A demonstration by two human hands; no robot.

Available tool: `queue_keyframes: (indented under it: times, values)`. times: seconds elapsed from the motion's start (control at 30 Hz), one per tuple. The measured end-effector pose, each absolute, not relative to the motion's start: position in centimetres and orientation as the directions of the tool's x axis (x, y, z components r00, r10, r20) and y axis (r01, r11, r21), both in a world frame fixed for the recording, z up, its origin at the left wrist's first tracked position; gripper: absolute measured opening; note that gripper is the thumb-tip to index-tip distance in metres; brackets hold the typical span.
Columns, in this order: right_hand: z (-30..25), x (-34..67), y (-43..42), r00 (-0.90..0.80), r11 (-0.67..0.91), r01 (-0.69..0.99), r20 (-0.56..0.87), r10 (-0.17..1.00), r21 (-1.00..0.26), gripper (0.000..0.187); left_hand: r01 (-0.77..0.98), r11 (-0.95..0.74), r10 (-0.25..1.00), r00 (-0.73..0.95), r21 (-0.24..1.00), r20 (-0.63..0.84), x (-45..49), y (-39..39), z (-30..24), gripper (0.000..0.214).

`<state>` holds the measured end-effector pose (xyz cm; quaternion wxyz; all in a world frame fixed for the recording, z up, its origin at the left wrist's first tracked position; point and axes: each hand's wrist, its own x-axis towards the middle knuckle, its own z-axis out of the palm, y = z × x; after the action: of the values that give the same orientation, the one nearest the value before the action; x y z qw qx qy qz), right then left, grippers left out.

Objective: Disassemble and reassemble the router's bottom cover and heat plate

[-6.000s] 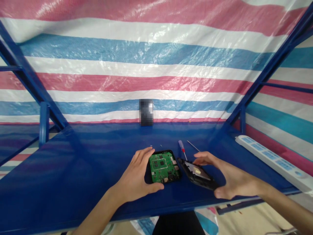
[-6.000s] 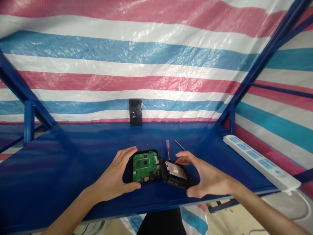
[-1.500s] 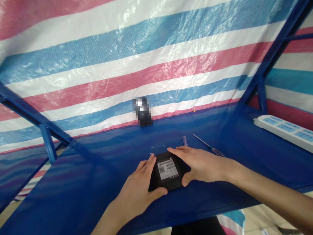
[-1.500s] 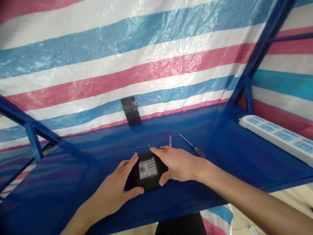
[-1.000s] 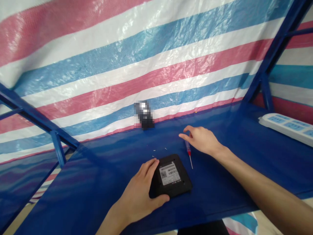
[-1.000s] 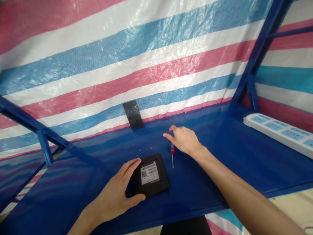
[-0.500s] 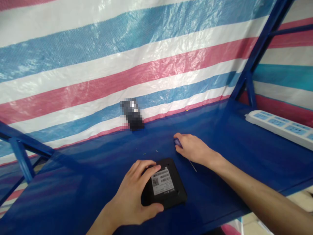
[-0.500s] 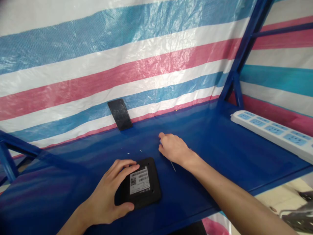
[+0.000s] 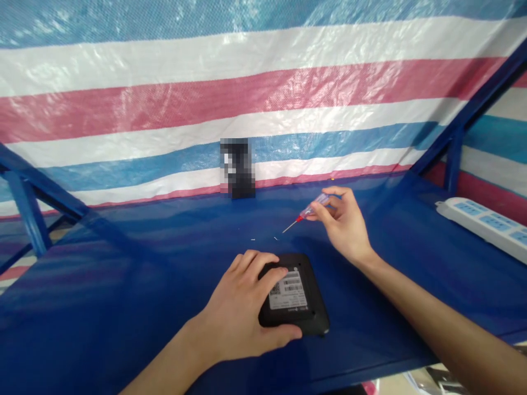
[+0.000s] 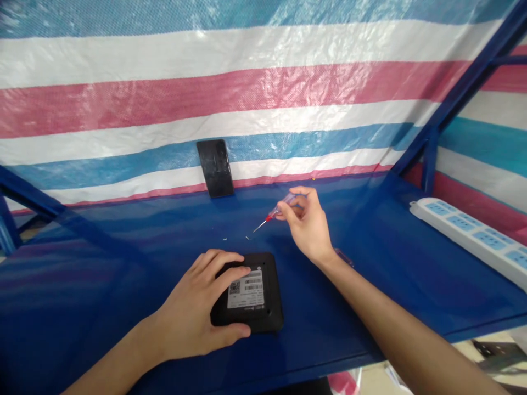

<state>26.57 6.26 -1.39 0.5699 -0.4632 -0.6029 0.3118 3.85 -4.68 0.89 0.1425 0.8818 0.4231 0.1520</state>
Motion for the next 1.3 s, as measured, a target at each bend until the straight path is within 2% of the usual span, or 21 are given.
queue_keyframes:
  times: [0.2, 0.83, 1.13, 1.3]
  values:
    - [-1.7, 24.9, 6.6, 0.070, 0.390, 0.102, 0.398, 0.915, -0.915, 0.051, 0.698, -0.613, 0.783, 0.598, 0.369, 0.172, 4.2, -4.9, 0.7, 0.069]
    - [-1.2, 25.4, 6.1, 0.083, 0.373, 0.082, 0.379, 0.922, -0.924, 0.052, 0.677, -0.619, 0.780, 0.591, 0.398, 0.206, 4.1, -5.1, 0.5, 0.064]
    - [0.7, 27.1, 4.0, 0.104, 0.329, 0.016, 0.329, 0.939, -0.944, 0.052, 0.692, -0.584, 0.803, 0.569, 0.424, 0.177, 4.1, -5.0, 0.5, 0.068]
    - [0.4, 28.7, 2.1, 0.127, 0.283, -0.011, 0.280, 0.952, -0.959, 0.048, 0.713, -0.580, 0.805, 0.577, 0.394, 0.140, 4.2, -5.0, 0.7, 0.066]
